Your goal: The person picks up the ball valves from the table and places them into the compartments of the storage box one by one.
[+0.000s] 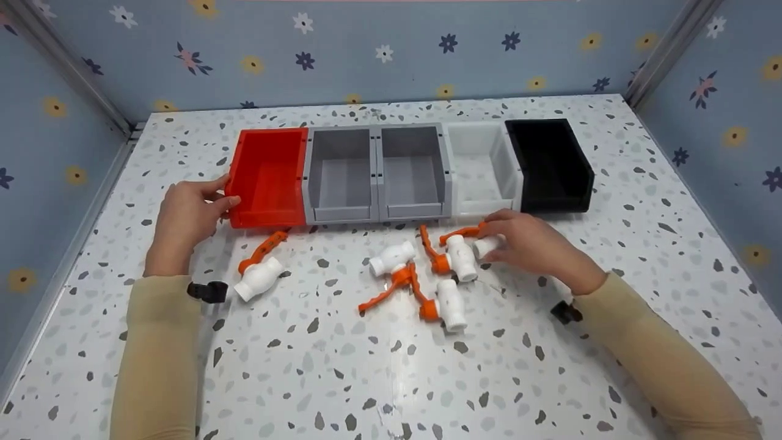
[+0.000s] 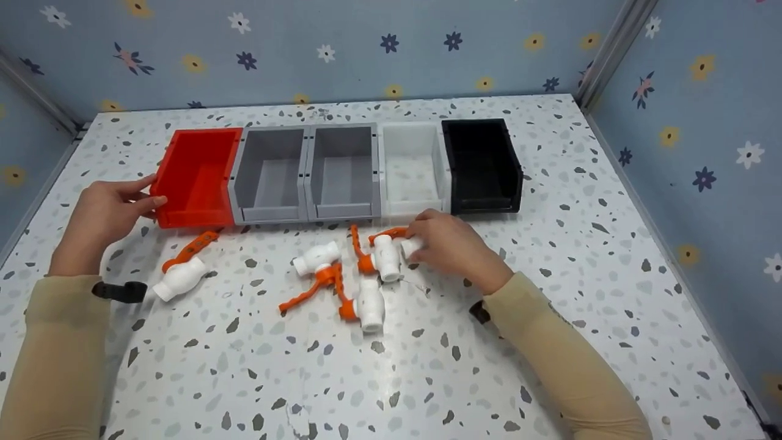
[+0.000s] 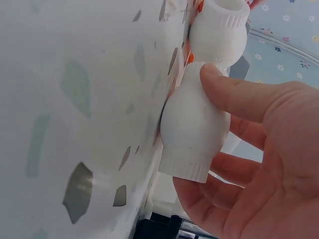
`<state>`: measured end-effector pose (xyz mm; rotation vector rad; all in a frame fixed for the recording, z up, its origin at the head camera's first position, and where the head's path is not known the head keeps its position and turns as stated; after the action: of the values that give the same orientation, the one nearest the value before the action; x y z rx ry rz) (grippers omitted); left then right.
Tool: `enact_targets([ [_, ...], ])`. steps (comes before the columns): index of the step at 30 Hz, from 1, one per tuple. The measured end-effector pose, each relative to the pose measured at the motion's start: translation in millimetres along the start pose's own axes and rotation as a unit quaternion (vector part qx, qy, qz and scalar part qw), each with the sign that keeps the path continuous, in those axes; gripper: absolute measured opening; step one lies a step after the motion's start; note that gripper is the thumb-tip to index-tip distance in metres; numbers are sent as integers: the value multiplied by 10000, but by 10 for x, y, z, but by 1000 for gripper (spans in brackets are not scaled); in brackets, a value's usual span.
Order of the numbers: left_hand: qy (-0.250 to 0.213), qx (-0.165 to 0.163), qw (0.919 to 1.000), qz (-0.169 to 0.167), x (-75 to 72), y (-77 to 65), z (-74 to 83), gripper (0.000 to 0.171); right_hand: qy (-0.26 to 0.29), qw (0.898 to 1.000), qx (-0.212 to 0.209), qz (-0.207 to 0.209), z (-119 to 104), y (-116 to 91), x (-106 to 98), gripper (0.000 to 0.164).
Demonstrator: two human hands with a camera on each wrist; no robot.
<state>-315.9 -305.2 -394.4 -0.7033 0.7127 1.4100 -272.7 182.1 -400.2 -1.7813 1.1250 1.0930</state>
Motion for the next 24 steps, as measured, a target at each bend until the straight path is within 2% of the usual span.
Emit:
enact_targets([
  [7,-77,-15,10000,-1,3,-4,-15,60,-65,9999,39,122,13,-2,4,39],
  [24,-132,24,9999,22,-9,-10,-32,61,-45,9995,203,237,33,-6,-32,38],
])
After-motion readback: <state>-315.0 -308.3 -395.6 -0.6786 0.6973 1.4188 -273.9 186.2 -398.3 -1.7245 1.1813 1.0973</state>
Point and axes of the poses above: each hand's wrist, its own y-axis towards the middle knuckle, its own x-axis out of the palm, z = x × y, the point moved 10 cm from there along y, towards the middle knuckle, and after that the axes turned 14 degrees about x, right-handed, at the moved point
